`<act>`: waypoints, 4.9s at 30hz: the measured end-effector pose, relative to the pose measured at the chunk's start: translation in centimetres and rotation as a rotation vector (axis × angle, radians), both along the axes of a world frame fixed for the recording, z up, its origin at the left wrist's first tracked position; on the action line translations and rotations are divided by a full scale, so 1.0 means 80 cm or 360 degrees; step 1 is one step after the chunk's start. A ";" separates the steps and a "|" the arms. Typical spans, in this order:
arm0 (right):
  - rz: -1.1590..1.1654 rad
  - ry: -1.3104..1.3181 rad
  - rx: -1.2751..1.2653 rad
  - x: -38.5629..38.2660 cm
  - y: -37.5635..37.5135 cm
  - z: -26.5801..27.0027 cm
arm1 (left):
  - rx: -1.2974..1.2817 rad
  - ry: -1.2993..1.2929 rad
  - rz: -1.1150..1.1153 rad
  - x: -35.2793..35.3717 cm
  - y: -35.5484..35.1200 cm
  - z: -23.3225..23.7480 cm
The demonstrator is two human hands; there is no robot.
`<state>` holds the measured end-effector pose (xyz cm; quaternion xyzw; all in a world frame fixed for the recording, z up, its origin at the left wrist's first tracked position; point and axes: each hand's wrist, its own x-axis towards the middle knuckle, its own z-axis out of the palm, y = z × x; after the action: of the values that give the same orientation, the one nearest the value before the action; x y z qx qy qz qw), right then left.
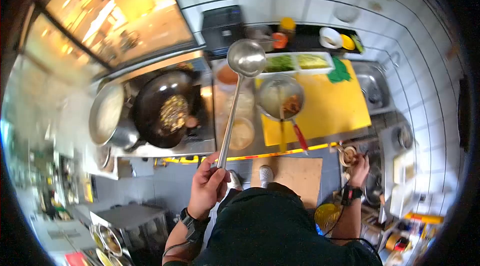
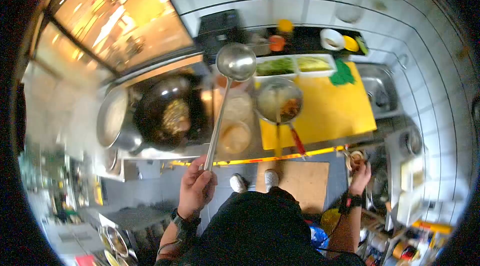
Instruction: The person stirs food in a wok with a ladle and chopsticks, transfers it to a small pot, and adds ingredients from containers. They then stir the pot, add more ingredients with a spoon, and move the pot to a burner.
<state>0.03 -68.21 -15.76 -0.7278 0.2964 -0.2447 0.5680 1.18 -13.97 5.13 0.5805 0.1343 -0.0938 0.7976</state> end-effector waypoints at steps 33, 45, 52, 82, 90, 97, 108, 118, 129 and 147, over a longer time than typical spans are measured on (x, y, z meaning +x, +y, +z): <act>0.0137 0.0499 -0.0384 -0.031 0.047 -0.051 | 0.0474 0.0499 0.0789 0.013 0.206 -0.111; 0.0384 0.0481 -0.0929 -0.022 0.048 -0.039 | 0.0127 0.0485 0.0832 0.003 0.226 -0.116; 0.0263 0.0507 -0.0692 -0.011 0.019 -0.082 | -0.0067 0.0503 0.0901 -0.001 0.230 -0.097; 0.1200 0.0545 -0.0478 0.137 0.207 0.066 | -0.0452 0.0233 0.0523 -0.030 0.113 0.092; 0.1393 0.0654 -0.0014 0.167 0.226 0.036 | -0.0397 0.0436 0.0042 0.032 -0.003 0.055; 0.1305 0.0824 0.0222 0.179 0.232 0.015 | 0.0208 0.0375 -0.0213 0.077 -0.085 -0.010; 0.1442 0.0774 -0.0196 0.182 0.224 0.017 | 0.1348 -0.0144 -0.0423 0.076 -0.095 -0.022; 0.1446 0.0784 -0.0285 0.186 0.219 0.019 | 0.1494 -0.0325 -0.0368 0.065 -0.086 -0.018; 0.1410 0.0763 -0.0011 0.179 0.201 0.031 | 0.2393 -0.0905 -0.0231 0.025 -0.060 -0.002; 0.1337 0.0828 0.0042 0.136 0.182 0.171 | 0.2736 0.0081 0.0613 0.012 0.197 -0.173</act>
<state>10.95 -53.65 -2.10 -0.8140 0.1125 0.1991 0.5339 2.15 1.76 -8.72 0.9448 0.2717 0.1630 0.0835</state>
